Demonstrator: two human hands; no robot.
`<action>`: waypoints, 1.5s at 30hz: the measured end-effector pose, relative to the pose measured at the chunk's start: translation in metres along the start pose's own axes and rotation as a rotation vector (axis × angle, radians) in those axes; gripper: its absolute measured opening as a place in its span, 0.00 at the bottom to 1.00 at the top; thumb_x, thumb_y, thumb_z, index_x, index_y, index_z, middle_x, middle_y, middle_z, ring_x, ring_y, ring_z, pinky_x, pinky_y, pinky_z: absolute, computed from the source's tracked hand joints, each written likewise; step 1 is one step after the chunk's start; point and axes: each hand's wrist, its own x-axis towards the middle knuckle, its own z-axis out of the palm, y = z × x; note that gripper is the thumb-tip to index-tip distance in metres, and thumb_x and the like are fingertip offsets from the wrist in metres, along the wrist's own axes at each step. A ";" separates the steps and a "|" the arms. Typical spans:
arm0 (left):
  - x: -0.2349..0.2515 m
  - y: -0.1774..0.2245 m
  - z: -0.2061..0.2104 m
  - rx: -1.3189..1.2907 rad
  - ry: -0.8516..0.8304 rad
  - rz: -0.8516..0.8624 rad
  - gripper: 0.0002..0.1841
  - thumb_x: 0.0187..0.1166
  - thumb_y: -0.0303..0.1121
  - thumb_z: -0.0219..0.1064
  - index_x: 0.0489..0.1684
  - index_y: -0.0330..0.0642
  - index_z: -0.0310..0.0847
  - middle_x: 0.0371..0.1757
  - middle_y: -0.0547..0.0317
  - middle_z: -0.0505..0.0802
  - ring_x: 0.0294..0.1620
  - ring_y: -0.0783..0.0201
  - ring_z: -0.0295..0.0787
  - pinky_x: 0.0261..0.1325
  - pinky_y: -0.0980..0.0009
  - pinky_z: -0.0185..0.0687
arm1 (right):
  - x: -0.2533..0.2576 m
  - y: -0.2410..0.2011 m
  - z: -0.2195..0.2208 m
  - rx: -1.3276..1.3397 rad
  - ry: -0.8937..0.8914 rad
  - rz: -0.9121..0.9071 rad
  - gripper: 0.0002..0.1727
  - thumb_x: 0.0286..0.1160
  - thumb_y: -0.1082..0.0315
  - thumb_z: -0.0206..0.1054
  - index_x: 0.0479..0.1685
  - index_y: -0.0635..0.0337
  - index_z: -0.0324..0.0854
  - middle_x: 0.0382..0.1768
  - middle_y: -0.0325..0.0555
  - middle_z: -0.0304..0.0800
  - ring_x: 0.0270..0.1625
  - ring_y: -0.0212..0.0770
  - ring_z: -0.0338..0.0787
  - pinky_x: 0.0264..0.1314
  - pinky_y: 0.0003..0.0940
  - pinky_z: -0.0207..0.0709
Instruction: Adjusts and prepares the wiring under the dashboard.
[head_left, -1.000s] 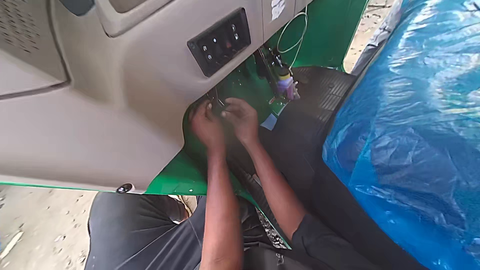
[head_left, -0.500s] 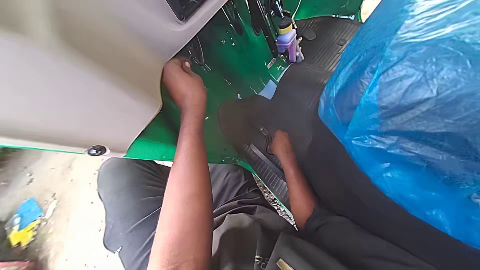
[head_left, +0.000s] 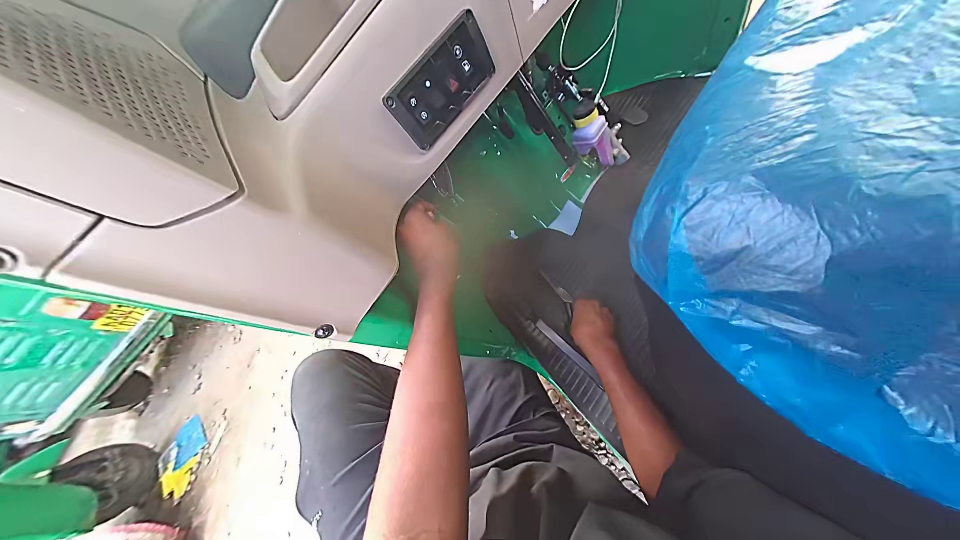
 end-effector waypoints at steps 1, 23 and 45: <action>-0.001 0.000 0.002 0.030 0.003 0.013 0.13 0.82 0.26 0.58 0.56 0.37 0.87 0.52 0.40 0.93 0.57 0.43 0.91 0.60 0.41 0.84 | -0.003 0.001 -0.006 0.051 -0.031 -0.005 0.22 0.76 0.70 0.65 0.70 0.67 0.79 0.66 0.65 0.85 0.70 0.64 0.86 0.67 0.62 0.79; -0.002 -0.002 0.002 0.130 -0.090 -0.041 0.09 0.78 0.28 0.62 0.43 0.36 0.90 0.45 0.40 0.93 0.51 0.43 0.92 0.55 0.39 0.84 | -0.021 -0.082 0.000 0.896 0.116 -0.484 0.32 0.43 0.30 0.86 0.29 0.49 0.87 0.21 0.33 0.84 0.24 0.32 0.83 0.31 0.37 0.81; 0.006 -0.017 0.010 -0.159 -0.113 -0.053 0.08 0.76 0.33 0.67 0.34 0.41 0.90 0.29 0.52 0.90 0.30 0.55 0.85 0.39 0.46 0.80 | -0.001 -0.081 -0.031 0.769 0.214 -0.666 0.21 0.63 0.52 0.84 0.29 0.57 0.81 0.20 0.39 0.77 0.23 0.36 0.78 0.28 0.37 0.74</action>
